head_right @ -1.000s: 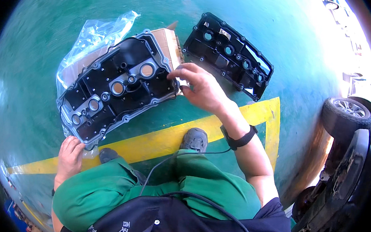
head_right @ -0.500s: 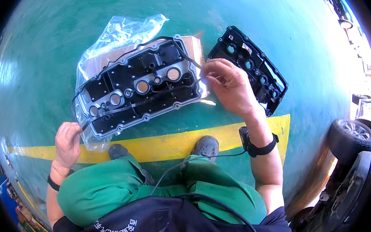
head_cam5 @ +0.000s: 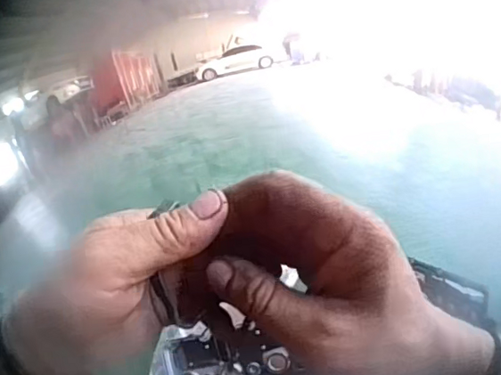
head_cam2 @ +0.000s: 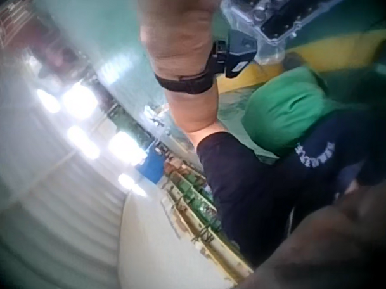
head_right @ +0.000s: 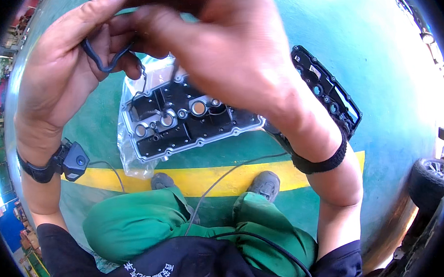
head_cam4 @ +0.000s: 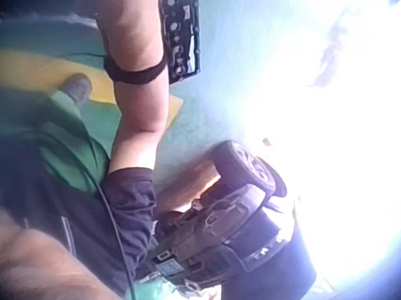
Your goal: The person prepares an engine cover by using a small tool to adjust a black component within the metal frame and then by hand positions a black rubber gasket along the inner rim.
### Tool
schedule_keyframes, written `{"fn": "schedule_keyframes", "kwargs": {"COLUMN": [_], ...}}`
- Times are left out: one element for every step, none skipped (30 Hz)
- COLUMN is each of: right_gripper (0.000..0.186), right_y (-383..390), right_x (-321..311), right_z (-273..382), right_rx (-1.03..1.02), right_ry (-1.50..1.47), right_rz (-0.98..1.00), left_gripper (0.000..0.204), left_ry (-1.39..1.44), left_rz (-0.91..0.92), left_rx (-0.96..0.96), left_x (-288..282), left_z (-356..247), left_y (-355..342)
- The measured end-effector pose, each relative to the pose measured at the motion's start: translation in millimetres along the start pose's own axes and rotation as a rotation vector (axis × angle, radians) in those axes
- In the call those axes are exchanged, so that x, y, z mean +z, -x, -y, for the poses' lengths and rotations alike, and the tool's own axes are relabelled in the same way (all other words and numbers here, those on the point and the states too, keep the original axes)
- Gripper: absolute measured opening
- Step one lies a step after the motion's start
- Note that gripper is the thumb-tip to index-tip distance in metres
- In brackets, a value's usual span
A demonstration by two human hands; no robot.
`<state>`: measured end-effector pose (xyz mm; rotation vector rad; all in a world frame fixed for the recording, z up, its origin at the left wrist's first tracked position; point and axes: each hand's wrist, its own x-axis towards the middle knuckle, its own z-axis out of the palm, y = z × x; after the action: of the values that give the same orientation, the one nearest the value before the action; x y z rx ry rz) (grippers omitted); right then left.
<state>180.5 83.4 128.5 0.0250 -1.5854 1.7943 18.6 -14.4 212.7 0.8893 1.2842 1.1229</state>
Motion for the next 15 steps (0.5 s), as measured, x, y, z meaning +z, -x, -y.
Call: {"fn": "schedule_keyframes", "kwargs": {"right_gripper": [0.033, 0.035, 0.038, 0.052, 0.061, 0.07, 0.077, 0.065, 0.067, 0.069, 0.07, 0.071, 0.07, 0.065, 0.061], "right_y": [1, 3, 11, 15, 23, 23, 21, 22, 21, 20, 23, 22, 23, 25, 31], "right_x": [-9, -19, -36, -51, -54, -52, -45, -47, -47, -45, -44, -39, -31, -25, -30], "right_z": [3, 1, -10, -26, -42, -48, -48, -66, -77, -85, -95, -103, -93, -76, -87], "right_rx": [-0.032, -0.045, -0.026, 0.017, 0.123, 0.225, 0.297, 0.251, 0.329, 0.401, 0.532, 0.662, 0.772, 0.862, 0.895], "right_ry": [-0.026, -0.033, 0.007, 0.27, 0.265, 0.261, 0.231, 0.33, 0.239, 0.143, 0.224, 0.289, 0.29, 0.104, -0.006], "right_rz": [-0.041, -0.096, -0.162, -0.177, -0.148, -0.114, -0.045, 0.002, -0.018, -0.038, -0.055, -0.058, 0.014, 0.025, 0.108], "left_gripper": [0.05, 0.043, 0.041, 0.038, 0.036, 0.034, 0.032, 0.03, 0.028, 0.026, 0.024, 0.022, 0.02, 0.019, 0.018], "left_ry": [0.005, 0.004, -0.008, -0.021, -0.022, -0.024, -0.028, -0.028, -0.016, -0.006, 0.011, 0.021, 0.038, 0.05, 0.065], "left_rz": [0.068, 0.136, 0.205, 0.232, 0.269, 0.292, 0.304, 0.315, 0.329, 0.336, 0.338, 0.31, 0.276, 0.234, 0.188], "left_rx": [-0.056, -0.115, -0.108, -0.055, -0.009, 0.03, 0.061, 0.089, 0.122, 0.151, 0.176, 0.197, 0.207, 0.214, 0.216], "left_x": [1, 2, 5, 3, 0, -5, -10, -16, -23, -30, -37, -45, -52, -59, -63], "left_z": [-12, -24, -26, -30, -31, -34, -39, -43, -44, -48, -51, -56, -58, -58, -53], "left_y": [3, 6, 4, 11, 15, 23, 32, 40, 45, 51, 58, 69, 79, 87, 93]}}
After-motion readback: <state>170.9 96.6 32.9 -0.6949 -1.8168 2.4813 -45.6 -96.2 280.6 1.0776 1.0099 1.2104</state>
